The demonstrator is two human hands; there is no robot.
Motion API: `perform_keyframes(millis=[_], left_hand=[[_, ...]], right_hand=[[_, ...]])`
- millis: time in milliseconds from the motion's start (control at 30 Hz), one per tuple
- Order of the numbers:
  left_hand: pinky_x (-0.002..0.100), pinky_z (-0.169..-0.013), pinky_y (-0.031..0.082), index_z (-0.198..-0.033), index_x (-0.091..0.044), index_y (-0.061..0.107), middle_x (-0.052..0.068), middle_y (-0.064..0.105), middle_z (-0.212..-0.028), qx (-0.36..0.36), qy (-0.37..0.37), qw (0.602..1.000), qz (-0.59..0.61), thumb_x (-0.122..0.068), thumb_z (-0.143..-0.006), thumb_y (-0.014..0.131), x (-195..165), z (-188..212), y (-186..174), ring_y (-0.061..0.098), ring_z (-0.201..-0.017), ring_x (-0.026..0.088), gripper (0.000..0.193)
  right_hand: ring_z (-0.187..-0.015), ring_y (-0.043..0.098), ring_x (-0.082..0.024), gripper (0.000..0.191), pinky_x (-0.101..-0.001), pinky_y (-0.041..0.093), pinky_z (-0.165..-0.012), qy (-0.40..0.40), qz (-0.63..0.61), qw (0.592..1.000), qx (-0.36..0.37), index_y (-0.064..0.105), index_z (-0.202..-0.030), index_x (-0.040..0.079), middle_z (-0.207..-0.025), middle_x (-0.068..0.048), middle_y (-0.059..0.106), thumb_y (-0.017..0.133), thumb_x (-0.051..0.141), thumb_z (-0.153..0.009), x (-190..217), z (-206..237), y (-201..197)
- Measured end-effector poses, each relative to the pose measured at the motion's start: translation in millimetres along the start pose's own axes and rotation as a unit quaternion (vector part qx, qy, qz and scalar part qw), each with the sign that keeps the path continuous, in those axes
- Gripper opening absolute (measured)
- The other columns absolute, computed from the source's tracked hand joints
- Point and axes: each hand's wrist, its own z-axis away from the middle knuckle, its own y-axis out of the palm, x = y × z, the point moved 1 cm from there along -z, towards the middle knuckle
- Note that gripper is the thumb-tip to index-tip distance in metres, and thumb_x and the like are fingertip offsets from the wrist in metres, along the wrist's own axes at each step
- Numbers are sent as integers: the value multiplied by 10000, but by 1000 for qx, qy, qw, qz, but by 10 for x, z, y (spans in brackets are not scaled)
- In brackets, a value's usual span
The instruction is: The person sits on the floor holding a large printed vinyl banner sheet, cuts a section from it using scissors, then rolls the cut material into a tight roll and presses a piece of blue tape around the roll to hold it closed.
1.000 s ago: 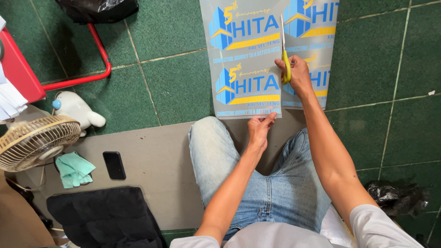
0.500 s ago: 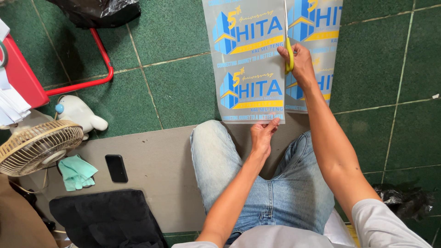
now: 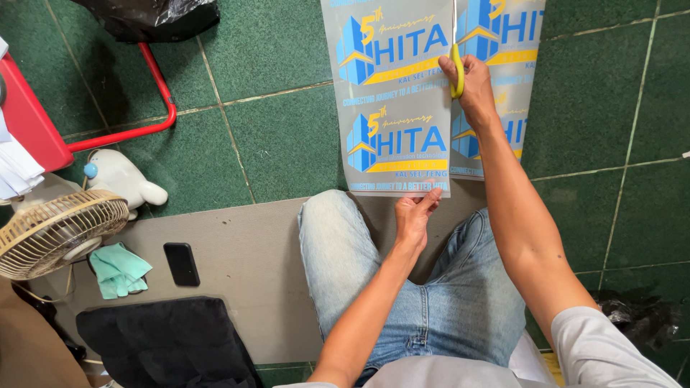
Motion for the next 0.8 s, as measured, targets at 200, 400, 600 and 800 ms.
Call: perform_keyframes(millis=[200, 400, 600, 800], left_hand=[[243, -727, 509, -1139, -18, 744, 14, 718, -871, 3, 4, 1000, 0, -129, -859, 842, -26, 18, 17, 627, -780, 80, 317], [242, -723, 507, -1125, -35, 754, 15, 712, -855, -7, -3, 1000, -3, -121, -852, 842, -49, 28, 35, 624, -763, 84, 300], [244, -737, 511, -1111, -25, 751, 19, 719, -870, -5, -4, 1000, 9, -118, -859, 840, -88, 39, 49, 634, -781, 85, 283], [247, -729, 508, -1104, -23, 755, 21, 720, -865, -11, -11, 1000, 5, -120, -856, 841, -131, 55, 64, 631, -775, 92, 280]], right_hand=[[-693, 581, -83, 517, -216, 495, -617, -15, 18, 1000, -10, 637, -932, 72, -775, -12, 622, 799, 563, -920, 59, -123, 36], [-711, 601, -90, 533, -223, 512, -626, -38, 19, 999, -1, 647, -941, 72, -792, -19, 635, 797, 584, -920, 88, -299, 48], [-698, 616, -93, 524, -227, 527, -613, -45, 50, 998, -1, 629, -934, 84, -793, -28, 639, 801, 579, -919, 7, -494, 25], [-697, 602, -85, 519, -230, 508, -610, -36, 71, 997, 4, 638, -953, 80, -800, -20, 642, 801, 573, -941, -89, -650, -21]])
